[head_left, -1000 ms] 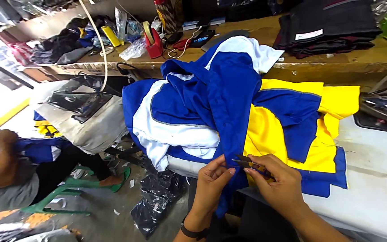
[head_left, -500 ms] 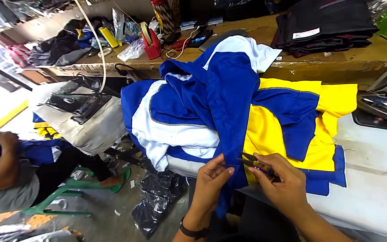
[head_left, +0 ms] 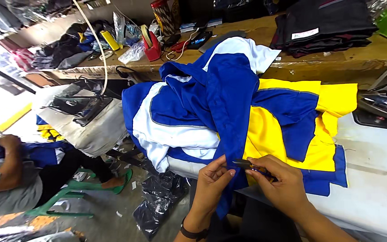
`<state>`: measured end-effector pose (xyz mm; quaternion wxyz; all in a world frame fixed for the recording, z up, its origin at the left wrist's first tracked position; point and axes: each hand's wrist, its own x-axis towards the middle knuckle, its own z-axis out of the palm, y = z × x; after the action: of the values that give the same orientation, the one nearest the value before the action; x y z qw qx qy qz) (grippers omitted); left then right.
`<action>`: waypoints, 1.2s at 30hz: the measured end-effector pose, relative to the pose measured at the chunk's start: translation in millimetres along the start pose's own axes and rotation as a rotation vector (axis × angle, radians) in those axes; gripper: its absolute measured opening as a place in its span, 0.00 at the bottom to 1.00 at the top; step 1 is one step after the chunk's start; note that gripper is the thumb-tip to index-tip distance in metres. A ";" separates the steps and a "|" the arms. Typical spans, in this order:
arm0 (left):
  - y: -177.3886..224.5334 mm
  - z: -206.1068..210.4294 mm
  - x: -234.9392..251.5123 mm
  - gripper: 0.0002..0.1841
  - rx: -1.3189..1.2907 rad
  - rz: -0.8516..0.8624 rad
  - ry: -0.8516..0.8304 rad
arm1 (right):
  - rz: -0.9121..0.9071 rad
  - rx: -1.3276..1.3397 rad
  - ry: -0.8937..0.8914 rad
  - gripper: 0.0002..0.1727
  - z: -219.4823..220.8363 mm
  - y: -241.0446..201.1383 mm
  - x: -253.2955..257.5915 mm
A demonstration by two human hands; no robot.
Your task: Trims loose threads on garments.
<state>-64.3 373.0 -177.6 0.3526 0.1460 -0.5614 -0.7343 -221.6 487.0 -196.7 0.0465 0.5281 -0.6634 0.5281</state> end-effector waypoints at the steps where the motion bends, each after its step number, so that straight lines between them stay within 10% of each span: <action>1: -0.6 -0.5 -0.1 0.21 0.011 0.007 0.001 | 0.008 0.006 -0.009 0.15 -0.8 0.1 0.5; 8: -1.5 -1.6 0.6 0.18 -0.070 -0.063 -0.010 | 0.064 0.387 -0.088 0.21 -7.2 -2.8 10.3; 16: 0.6 4.6 3.9 0.14 -0.181 -0.179 0.063 | -0.027 0.697 -0.670 0.21 -2.7 -6.4 -7.9; 29: -12.9 11.3 0.4 0.05 0.213 0.159 0.115 | 0.704 1.364 -0.673 0.24 -16.2 -17.1 -12.7; 36: -15.0 10.4 0.8 0.05 0.190 0.148 0.097 | 0.796 1.370 -0.697 0.26 -14.5 -17.4 -7.7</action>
<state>-76.5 381.7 -188.0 0.4170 0.1724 -0.6199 -0.6420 -212.3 505.0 -183.7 -0.6765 0.3001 -0.3109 0.5964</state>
